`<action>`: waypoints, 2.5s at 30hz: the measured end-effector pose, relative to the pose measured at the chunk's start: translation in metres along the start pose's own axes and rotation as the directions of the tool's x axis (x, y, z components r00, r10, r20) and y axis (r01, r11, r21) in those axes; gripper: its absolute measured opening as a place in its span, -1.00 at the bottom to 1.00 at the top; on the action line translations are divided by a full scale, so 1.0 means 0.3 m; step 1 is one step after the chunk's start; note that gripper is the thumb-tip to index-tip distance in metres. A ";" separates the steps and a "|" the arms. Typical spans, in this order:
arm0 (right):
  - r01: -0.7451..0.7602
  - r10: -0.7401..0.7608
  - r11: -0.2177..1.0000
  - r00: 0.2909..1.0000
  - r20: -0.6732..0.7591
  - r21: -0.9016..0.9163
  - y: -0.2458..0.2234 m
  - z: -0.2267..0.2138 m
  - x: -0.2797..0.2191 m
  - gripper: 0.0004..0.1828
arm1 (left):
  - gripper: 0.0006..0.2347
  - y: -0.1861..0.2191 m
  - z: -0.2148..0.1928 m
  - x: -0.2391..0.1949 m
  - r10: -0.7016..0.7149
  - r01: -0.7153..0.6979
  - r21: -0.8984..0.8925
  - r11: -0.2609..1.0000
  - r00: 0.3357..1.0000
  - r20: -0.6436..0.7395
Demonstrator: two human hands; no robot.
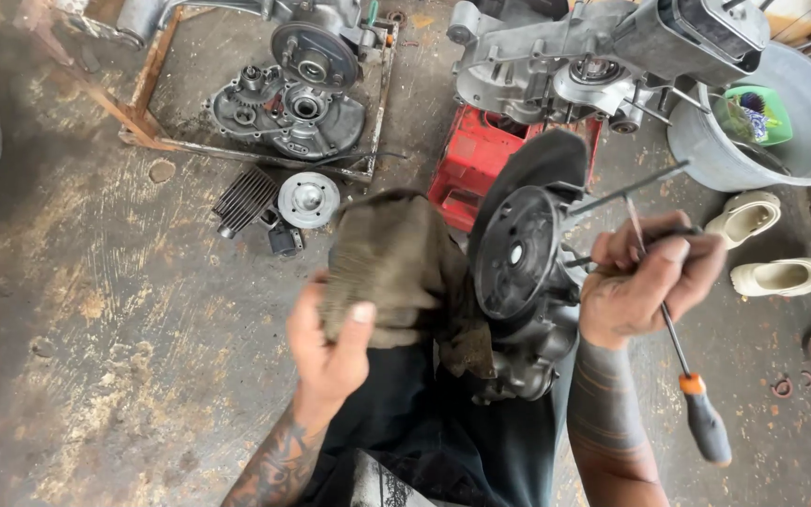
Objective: Cleaning and scraping residue from the gasket surface of a motorcycle engine crankcase using a screwdriver and a cloth.
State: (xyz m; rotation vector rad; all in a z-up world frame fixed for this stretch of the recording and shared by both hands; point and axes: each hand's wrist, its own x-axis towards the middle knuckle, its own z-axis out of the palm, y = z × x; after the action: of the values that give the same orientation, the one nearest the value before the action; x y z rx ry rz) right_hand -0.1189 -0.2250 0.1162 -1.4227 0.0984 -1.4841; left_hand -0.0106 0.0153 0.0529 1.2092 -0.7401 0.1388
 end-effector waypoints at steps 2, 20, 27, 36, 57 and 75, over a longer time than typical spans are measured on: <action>0.015 -0.015 1.000 1.000 0.003 -0.021 -0.029 0.018 -0.004 -0.80 | -0.84 0.055 -0.044 0.043 0.028 -0.015 0.091 0.996 0.990 -0.140; 0.100 -0.086 0.980 0.993 0.084 -0.174 -0.148 0.069 -0.055 -0.80 | -0.78 0.009 -0.534 0.086 0.717 0.158 0.852 0.499 0.476 -0.509; -0.096 0.115 0.981 0.988 0.107 -0.168 -0.047 0.082 -0.046 -0.78 | -0.77 0.067 -0.543 0.242 0.812 0.155 0.937 0.312 0.468 -0.348; -0.186 0.211 0.946 0.975 0.071 -0.266 0.206 0.009 0.012 -0.89 | -0.85 0.171 -0.029 0.344 0.293 -0.238 0.278 0.931 0.940 -0.175; -0.578 0.592 0.806 0.783 0.193 -0.128 0.623 -0.082 0.052 -0.75 | -0.84 -0.080 0.230 0.273 -0.005 0.004 0.091 0.996 1.000 0.005; -0.767 0.773 0.623 0.634 0.033 0.155 0.565 -0.103 0.041 -0.78 | -0.87 -0.120 0.322 0.231 -0.191 0.180 0.072 0.981 0.961 0.200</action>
State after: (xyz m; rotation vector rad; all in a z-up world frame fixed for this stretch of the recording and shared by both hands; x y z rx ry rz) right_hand -0.0402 -0.3295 0.0035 -1.0066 0.5450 -0.7584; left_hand 0.0164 -0.1030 0.0798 1.3508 -0.8022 -0.1259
